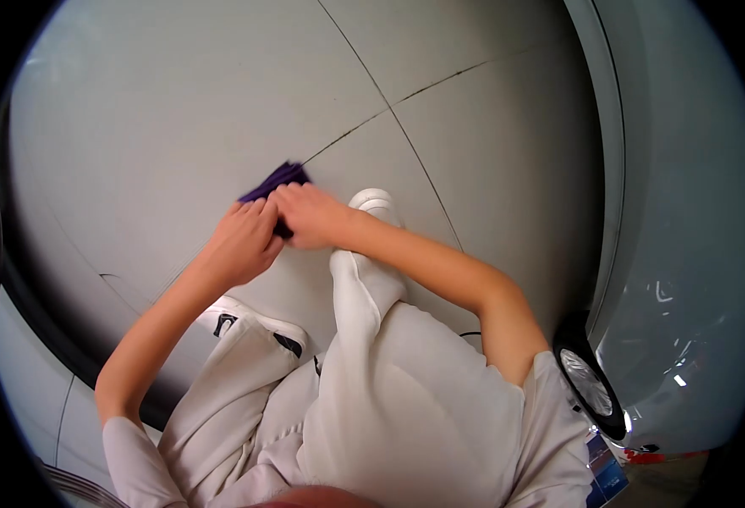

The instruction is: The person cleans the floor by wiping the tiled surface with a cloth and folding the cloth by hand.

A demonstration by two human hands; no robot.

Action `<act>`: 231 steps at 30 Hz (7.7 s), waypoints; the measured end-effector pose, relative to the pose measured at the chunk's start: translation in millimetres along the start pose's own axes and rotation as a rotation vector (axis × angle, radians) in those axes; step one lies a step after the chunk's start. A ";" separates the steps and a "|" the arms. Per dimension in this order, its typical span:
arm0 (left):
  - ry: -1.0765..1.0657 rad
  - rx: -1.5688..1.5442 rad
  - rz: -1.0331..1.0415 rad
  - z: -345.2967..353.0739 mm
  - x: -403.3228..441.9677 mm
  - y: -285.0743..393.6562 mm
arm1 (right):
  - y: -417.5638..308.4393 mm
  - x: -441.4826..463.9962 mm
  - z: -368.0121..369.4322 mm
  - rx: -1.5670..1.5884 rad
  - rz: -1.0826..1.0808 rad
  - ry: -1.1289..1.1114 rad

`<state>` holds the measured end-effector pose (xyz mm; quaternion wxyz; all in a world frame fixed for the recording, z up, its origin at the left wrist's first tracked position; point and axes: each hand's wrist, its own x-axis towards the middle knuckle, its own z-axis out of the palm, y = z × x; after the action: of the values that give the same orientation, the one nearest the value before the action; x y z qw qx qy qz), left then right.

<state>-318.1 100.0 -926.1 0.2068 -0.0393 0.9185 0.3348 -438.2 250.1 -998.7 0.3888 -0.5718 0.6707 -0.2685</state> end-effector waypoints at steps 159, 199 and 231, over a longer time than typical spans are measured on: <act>-0.561 0.707 0.092 49.7 81.8 6.3 | 175.1 -245.9 20.8 -0.268 1.512 0.994; -0.666 0.654 0.123 25.8 91.2 14.9 | 179.7 -573.1 187.1 -0.005 2.262 1.388; -0.294 0.611 0.165 58.9 88.4 17.6 | 227.8 -52.8 -148.6 -0.673 0.808 0.950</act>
<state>-381.5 156.6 -992.1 0.3113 0.1477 0.9367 0.0622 -686.1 335.1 -1088.4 -0.0746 -0.1883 0.9740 -0.1020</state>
